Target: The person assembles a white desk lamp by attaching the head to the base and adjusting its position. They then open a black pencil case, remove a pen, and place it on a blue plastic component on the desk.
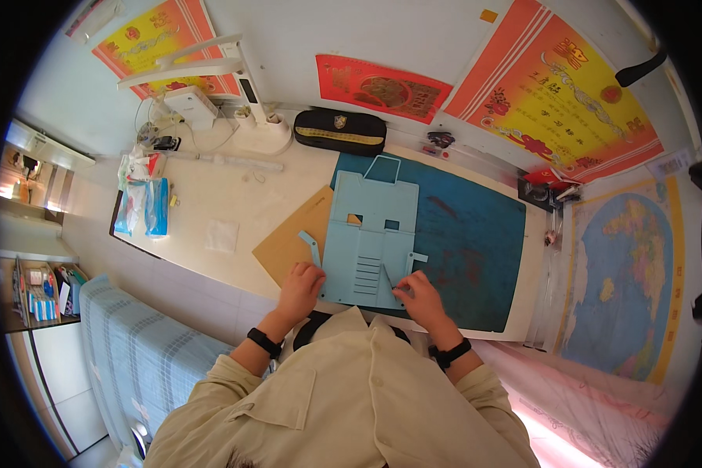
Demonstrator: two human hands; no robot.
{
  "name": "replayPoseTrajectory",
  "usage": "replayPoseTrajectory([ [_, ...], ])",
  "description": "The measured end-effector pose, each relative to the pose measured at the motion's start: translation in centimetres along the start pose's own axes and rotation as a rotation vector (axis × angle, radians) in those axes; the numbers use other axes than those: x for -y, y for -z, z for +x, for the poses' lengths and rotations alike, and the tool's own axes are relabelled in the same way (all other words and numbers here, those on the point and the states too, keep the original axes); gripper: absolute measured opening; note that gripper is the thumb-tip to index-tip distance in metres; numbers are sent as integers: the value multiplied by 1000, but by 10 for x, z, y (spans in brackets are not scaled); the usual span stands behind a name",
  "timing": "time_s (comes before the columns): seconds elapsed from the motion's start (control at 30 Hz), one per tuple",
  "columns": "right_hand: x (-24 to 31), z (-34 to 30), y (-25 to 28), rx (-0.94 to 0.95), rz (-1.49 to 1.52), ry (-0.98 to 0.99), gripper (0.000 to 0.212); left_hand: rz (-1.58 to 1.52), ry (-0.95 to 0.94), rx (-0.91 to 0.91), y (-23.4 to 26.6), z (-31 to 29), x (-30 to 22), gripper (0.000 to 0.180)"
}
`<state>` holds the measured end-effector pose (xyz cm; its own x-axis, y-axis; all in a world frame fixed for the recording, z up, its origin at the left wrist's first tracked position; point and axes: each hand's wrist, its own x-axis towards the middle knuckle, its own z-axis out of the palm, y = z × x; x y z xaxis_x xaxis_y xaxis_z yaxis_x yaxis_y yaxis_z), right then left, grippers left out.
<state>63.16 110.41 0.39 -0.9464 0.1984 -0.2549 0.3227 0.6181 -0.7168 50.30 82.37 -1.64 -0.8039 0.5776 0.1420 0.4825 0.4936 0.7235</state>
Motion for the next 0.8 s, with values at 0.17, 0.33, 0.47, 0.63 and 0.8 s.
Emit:
replayPoseTrajectory([
  [0.17, 11, 0, -24, -17, -414, 48, 20, 27, 18, 21, -9, 0, 1, 12],
  [0.33, 12, -9, -29, -63, -362, -110, 17, -40, 47, 51, -13, 0, 8, 23],
  [0.47, 16, -7, -36, -125, -396, -59, 14, -135, 81, 144, -19, 1, 13, 26],
  [0.63, 19, 11, -56, -119, -530, -4, 9, -181, 120, 191, -21, 0, 18, 27],
  [0.8, 23, 19, -65, -82, -627, -32, 10, -176, 61, 207, -17, 2, 23, 27],
])
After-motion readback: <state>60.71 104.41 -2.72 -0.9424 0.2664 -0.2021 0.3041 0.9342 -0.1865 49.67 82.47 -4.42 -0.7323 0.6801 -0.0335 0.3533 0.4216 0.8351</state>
